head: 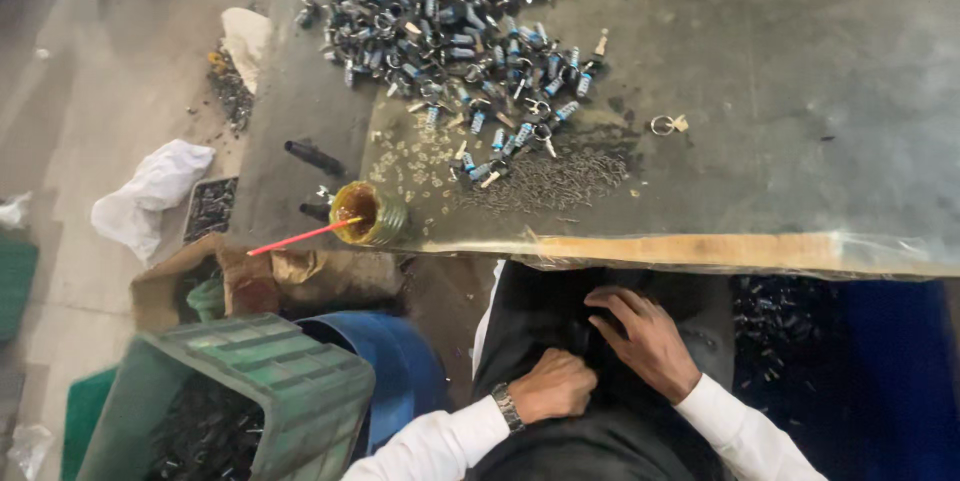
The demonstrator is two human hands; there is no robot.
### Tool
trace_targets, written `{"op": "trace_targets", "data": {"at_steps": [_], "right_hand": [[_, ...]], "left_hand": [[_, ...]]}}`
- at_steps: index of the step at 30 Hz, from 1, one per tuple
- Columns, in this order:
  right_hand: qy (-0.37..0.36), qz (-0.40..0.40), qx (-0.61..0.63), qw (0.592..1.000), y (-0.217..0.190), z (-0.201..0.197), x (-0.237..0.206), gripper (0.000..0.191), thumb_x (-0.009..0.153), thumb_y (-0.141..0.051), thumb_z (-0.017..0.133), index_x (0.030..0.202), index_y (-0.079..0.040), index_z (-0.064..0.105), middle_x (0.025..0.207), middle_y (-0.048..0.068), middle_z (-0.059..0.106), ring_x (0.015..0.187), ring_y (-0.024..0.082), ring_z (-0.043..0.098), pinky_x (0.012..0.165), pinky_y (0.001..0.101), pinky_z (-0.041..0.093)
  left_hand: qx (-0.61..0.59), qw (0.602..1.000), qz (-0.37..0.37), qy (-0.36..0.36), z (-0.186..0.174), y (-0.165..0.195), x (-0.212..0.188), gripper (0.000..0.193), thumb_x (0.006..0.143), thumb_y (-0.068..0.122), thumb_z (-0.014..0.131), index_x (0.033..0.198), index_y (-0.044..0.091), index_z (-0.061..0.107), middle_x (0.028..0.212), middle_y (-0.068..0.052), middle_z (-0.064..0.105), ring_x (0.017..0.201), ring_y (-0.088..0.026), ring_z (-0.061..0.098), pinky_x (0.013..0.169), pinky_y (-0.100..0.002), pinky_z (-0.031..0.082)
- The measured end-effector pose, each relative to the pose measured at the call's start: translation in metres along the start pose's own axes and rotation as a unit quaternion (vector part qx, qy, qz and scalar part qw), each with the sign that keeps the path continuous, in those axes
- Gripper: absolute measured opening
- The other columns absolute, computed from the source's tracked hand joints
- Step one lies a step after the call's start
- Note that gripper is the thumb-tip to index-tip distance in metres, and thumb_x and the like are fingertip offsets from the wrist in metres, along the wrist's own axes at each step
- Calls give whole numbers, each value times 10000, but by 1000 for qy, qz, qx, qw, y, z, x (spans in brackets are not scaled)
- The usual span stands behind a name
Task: The person sits at a workbench holding small metal components, dips a red-handled brush into a jar of yellowish liquid, and brushes the liquid onto each component. They place the coated parts on the table and pick up new ones from a pile, repeating the cycle.
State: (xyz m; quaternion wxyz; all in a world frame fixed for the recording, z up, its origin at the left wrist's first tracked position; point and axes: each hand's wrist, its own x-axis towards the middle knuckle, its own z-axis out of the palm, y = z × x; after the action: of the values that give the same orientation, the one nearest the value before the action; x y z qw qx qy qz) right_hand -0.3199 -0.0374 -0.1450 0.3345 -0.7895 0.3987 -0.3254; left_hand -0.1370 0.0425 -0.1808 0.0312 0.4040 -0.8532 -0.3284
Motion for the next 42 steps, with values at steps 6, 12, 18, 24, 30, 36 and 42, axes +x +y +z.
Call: {"op": "trace_targets", "data": {"at_steps": [6,12,18,24,30,36,42], "right_hand": [[-247,-105,-19,963,0,8,9,286,837,-202,746,1097,-112,671,1050,79,687,1000,315,664,881,420,507],[-261,-286,-157,908,-23,29,3,339,791,-124,645,1128,-91,643,1120,92,649,1077,301,588,905,485,448],[-415,-259,-118,864,-31,22,7,402,786,-108,582,1185,-82,613,1129,84,613,1084,291,560,933,465,395],[-337,-259,-103,899,-66,33,24,219,894,-150,578,1104,-129,637,1061,50,649,1106,252,585,1047,459,367],[-347,-215,-77,910,-73,22,28,304,849,-153,577,1139,-116,658,1148,42,672,1137,263,568,1025,518,358],[-449,-226,-103,858,-91,50,31,271,968,-178,610,1231,-119,640,1177,54,648,1195,261,565,1070,484,365],[-323,-234,-155,904,-111,11,49,361,762,-202,705,1117,-153,661,1124,4,681,1168,222,583,1058,520,353]], "left_hand": [[-70,993,-35,-87,-41,-22,-12,293,969,337,640,949,54,711,830,-204,700,821,-400,689,696,-501,527],[-119,985,-120,-39,-87,-43,-17,284,918,359,653,913,103,774,864,-128,751,838,-327,722,714,-451,548],[-131,944,-213,217,-97,-71,-9,263,929,351,673,975,108,762,896,-93,763,856,-305,735,762,-417,570],[8,935,-144,323,-97,-85,25,291,922,322,680,1090,91,733,1064,-144,744,1007,-336,686,868,-437,525],[73,954,-125,261,-104,-105,38,342,940,313,614,1163,66,688,1122,-175,724,1064,-355,661,914,-462,501],[112,967,-99,205,-108,-114,37,395,958,304,548,1236,41,643,1180,-207,704,1120,-374,635,960,-487,476],[133,960,-79,235,-113,-116,39,468,1051,373,453,1336,36,608,1270,-204,680,1171,-380,628,1008,-509,473]]}}
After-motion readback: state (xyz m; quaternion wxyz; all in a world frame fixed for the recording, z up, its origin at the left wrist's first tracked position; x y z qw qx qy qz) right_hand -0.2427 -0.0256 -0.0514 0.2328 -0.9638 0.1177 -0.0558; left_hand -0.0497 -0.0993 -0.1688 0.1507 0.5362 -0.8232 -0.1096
